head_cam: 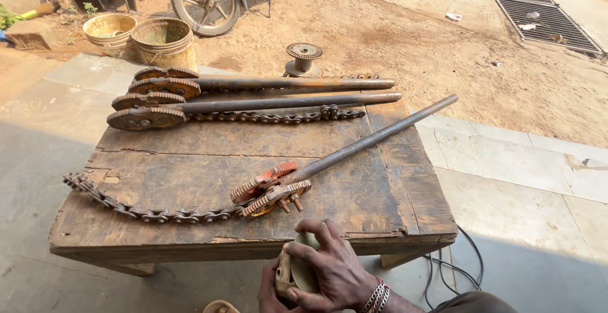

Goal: The person uses an angle grinder to clean rust and smooth the surface of a metal gear attached to a rod. They hold the gear with one hand and operate the grinder with the other, occasionally adjusting the gear's position and changing the grinding disc.

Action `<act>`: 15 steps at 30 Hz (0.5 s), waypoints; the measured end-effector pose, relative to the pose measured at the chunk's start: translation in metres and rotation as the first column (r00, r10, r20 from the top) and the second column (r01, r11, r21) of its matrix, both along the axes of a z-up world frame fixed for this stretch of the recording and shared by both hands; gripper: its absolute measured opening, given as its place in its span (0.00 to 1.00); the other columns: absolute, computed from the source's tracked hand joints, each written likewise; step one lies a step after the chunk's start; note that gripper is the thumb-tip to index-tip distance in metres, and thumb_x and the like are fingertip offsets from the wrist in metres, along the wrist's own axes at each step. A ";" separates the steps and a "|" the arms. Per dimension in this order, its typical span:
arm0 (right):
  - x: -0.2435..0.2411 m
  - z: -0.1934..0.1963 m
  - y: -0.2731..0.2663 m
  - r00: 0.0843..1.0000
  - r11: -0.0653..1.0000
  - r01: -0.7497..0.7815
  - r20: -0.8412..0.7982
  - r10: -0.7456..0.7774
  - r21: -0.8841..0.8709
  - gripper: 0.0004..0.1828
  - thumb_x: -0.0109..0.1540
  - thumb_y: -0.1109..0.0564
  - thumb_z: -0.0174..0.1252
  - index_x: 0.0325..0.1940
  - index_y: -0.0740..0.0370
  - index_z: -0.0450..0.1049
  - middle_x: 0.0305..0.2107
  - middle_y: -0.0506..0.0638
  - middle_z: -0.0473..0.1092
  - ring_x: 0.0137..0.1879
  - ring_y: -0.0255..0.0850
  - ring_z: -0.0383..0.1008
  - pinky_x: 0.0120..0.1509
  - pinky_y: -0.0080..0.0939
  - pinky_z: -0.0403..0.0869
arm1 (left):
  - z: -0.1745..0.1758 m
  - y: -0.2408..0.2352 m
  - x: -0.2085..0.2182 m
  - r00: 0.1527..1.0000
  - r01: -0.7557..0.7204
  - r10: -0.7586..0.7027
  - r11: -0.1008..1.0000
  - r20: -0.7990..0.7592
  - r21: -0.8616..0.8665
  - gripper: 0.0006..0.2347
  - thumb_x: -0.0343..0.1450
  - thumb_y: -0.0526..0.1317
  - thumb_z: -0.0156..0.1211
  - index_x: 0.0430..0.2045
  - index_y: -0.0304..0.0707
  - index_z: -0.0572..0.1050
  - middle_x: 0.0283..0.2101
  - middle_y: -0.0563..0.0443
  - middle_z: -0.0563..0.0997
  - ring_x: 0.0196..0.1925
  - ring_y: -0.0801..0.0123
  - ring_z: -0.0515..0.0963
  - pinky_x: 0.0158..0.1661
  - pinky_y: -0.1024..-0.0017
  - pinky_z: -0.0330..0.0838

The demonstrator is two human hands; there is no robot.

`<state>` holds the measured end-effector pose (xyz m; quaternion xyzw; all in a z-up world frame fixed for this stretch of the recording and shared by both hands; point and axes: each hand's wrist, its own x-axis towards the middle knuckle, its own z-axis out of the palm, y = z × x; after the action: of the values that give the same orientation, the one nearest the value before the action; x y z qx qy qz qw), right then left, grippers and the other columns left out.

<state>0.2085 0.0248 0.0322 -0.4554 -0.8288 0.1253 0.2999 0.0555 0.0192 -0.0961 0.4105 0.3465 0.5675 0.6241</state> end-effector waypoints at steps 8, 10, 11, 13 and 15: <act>-0.018 -0.010 -0.013 0.863 0.907 0.184 -0.380 -0.333 -0.378 0.38 0.62 0.37 0.55 0.72 0.54 0.54 0.59 0.62 0.59 0.65 0.60 0.64 0.71 0.62 0.64 | 0.023 -0.015 0.006 0.921 -0.227 0.239 0.971 -0.308 0.075 0.36 0.53 0.39 0.81 0.55 0.30 0.67 0.49 0.35 0.82 0.50 0.58 0.86 0.49 0.62 0.82; -0.012 -0.007 -0.010 0.958 0.965 0.217 -0.158 -0.239 -0.146 0.38 0.64 0.39 0.58 0.72 0.55 0.55 0.60 0.61 0.59 0.66 0.61 0.63 0.72 0.66 0.62 | 0.022 -0.008 0.002 0.973 -0.179 0.176 0.984 -0.150 -0.002 0.36 0.55 0.40 0.78 0.56 0.27 0.67 0.50 0.33 0.82 0.51 0.55 0.85 0.50 0.61 0.81; -0.008 -0.007 -0.007 0.973 0.990 0.098 -0.197 -0.116 -0.100 0.40 0.63 0.38 0.60 0.72 0.57 0.55 0.62 0.64 0.57 0.66 0.62 0.62 0.69 0.65 0.64 | 0.018 -0.003 0.000 0.993 -0.116 0.116 0.987 -0.008 -0.110 0.34 0.56 0.41 0.76 0.56 0.26 0.67 0.50 0.32 0.82 0.51 0.53 0.85 0.50 0.59 0.81; -0.003 -0.008 -0.003 0.957 0.992 -0.129 -0.261 0.127 0.006 0.44 0.60 0.36 0.62 0.71 0.59 0.55 0.65 0.70 0.52 0.66 0.65 0.61 0.64 0.62 0.68 | 0.008 0.009 -0.007 0.959 0.064 0.020 0.956 0.282 -0.286 0.33 0.59 0.44 0.71 0.57 0.23 0.67 0.51 0.29 0.81 0.52 0.49 0.85 0.50 0.56 0.80; -0.001 -0.013 -0.005 0.962 0.999 -0.031 -0.270 0.035 0.021 0.34 0.63 0.38 0.60 0.66 0.56 0.61 0.62 0.65 0.57 0.65 0.61 0.64 0.64 0.62 0.69 | -0.005 0.015 -0.009 0.904 0.191 -0.021 0.913 0.427 -0.359 0.32 0.60 0.44 0.71 0.57 0.24 0.68 0.51 0.29 0.81 0.52 0.49 0.84 0.51 0.56 0.80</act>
<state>0.2080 0.0193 0.0196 -0.4178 -0.7887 0.1843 0.4117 0.0470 0.0347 -0.1015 0.1656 0.2895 0.5249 0.7831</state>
